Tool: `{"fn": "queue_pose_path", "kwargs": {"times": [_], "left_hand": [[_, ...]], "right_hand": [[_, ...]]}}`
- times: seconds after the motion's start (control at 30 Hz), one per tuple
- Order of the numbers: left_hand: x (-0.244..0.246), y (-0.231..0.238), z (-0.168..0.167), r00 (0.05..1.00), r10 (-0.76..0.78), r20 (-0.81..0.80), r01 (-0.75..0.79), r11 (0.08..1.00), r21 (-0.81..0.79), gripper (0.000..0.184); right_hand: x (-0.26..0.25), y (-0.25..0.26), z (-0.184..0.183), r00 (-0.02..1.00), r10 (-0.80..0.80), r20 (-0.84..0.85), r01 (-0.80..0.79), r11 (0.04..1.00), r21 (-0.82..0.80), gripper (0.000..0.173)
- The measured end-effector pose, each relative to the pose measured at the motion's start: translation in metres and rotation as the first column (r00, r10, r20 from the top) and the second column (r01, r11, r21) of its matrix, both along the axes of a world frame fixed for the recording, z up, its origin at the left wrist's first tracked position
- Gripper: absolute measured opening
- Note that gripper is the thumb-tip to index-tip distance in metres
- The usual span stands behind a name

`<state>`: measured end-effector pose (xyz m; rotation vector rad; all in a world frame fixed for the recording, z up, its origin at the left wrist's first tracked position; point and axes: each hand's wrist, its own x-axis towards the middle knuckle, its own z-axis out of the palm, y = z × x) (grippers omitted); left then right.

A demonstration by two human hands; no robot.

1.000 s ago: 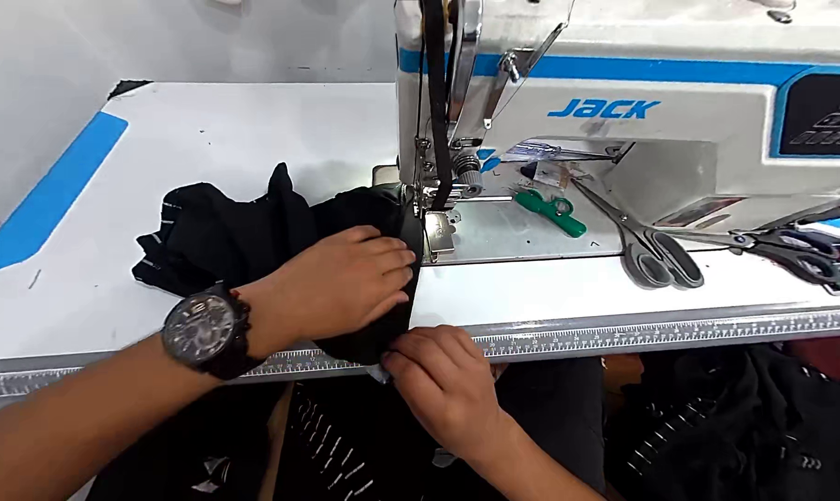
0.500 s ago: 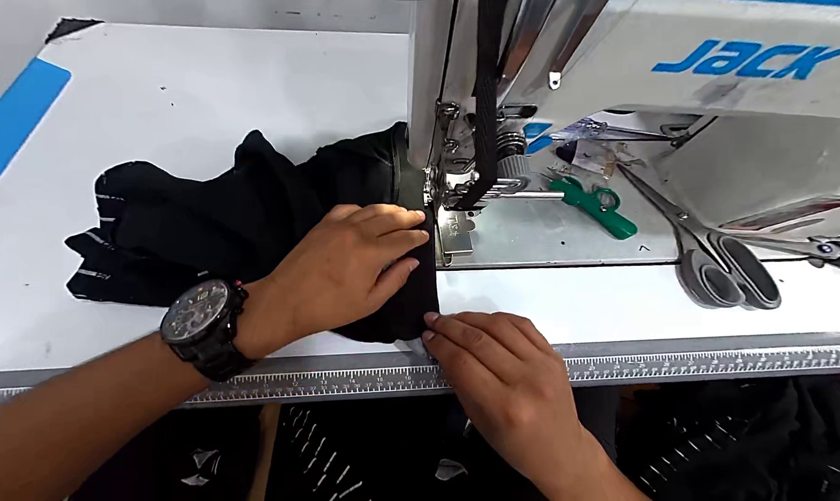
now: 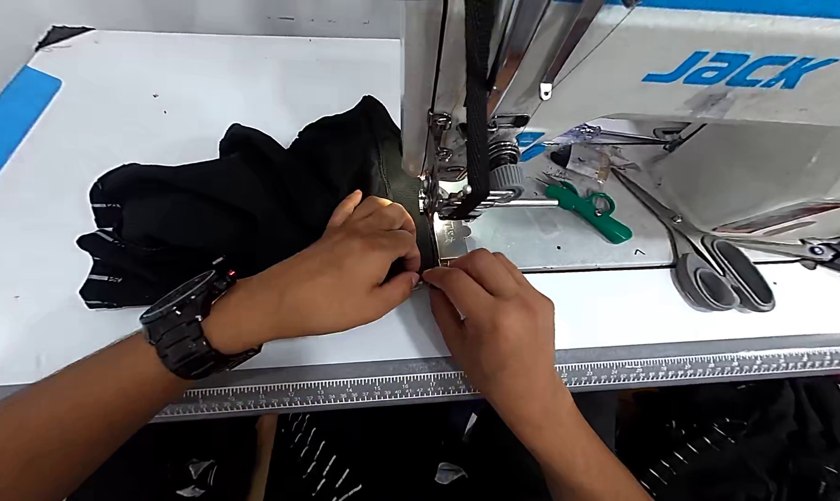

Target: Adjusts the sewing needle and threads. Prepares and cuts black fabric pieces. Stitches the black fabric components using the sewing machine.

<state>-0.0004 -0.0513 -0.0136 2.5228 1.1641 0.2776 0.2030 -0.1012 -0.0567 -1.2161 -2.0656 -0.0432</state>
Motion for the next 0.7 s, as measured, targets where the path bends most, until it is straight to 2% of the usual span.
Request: {"fn": "queue_pose_path", "kwargs": {"times": [0.07,0.13,0.2,0.27,0.33,0.4,0.47,0.53,0.63,0.7], "left_hand": [[0.006,-0.002,0.003,0.997,0.080,-0.022,-0.081,0.994,-0.072,0.027],[0.015,-0.008,0.001,0.987,0.162,-0.002,-0.162,0.986,-0.026,0.034],[0.021,-0.011,-0.006,0.982,0.188,-0.005,-0.186,0.973,0.134,0.036],[0.022,-0.013,-0.015,0.983,0.169,-0.067,-0.137,0.931,0.337,0.038],[0.019,-0.015,-0.018,0.980,0.151,-0.127,-0.081,0.894,0.441,0.041],[0.012,-0.015,-0.018,0.992,0.052,-0.117,0.007,0.889,0.458,0.032],[-0.001,-0.014,-0.016,0.984,-0.150,-0.098,0.178,0.876,0.449,0.020],[-0.013,-0.014,-0.019,0.943,-0.306,-0.133,0.332,0.818,0.471,0.028],[-0.024,-0.016,-0.028,0.919,-0.347,-0.187,0.392,0.761,0.516,0.035],[-0.027,-0.013,-0.034,0.930,-0.355,-0.098,0.353,0.786,0.507,0.032]], "right_hand": [[0.000,-0.001,-0.001,1.000,-0.014,-0.008,0.014,1.000,-0.002,0.011],[0.001,-0.002,-0.001,1.000,-0.007,-0.012,0.007,1.000,-0.019,0.011],[0.003,-0.001,-0.001,1.000,0.023,-0.021,-0.024,0.998,-0.054,0.012],[0.004,0.001,-0.002,0.999,0.048,-0.007,-0.048,0.996,-0.075,0.012],[0.005,0.000,-0.003,0.997,0.060,0.041,-0.057,0.997,-0.060,0.014],[0.006,-0.005,-0.001,0.991,0.070,0.113,-0.063,0.996,-0.063,0.017],[0.008,-0.014,0.003,0.979,0.072,0.193,-0.057,0.995,-0.084,0.019],[0.011,-0.021,0.001,0.970,0.059,0.238,-0.042,0.996,-0.076,0.024],[0.015,-0.023,-0.002,0.967,0.049,0.251,-0.031,0.997,-0.078,0.028],[0.015,-0.021,-0.001,0.965,0.049,0.258,-0.029,0.996,-0.082,0.028]]}}
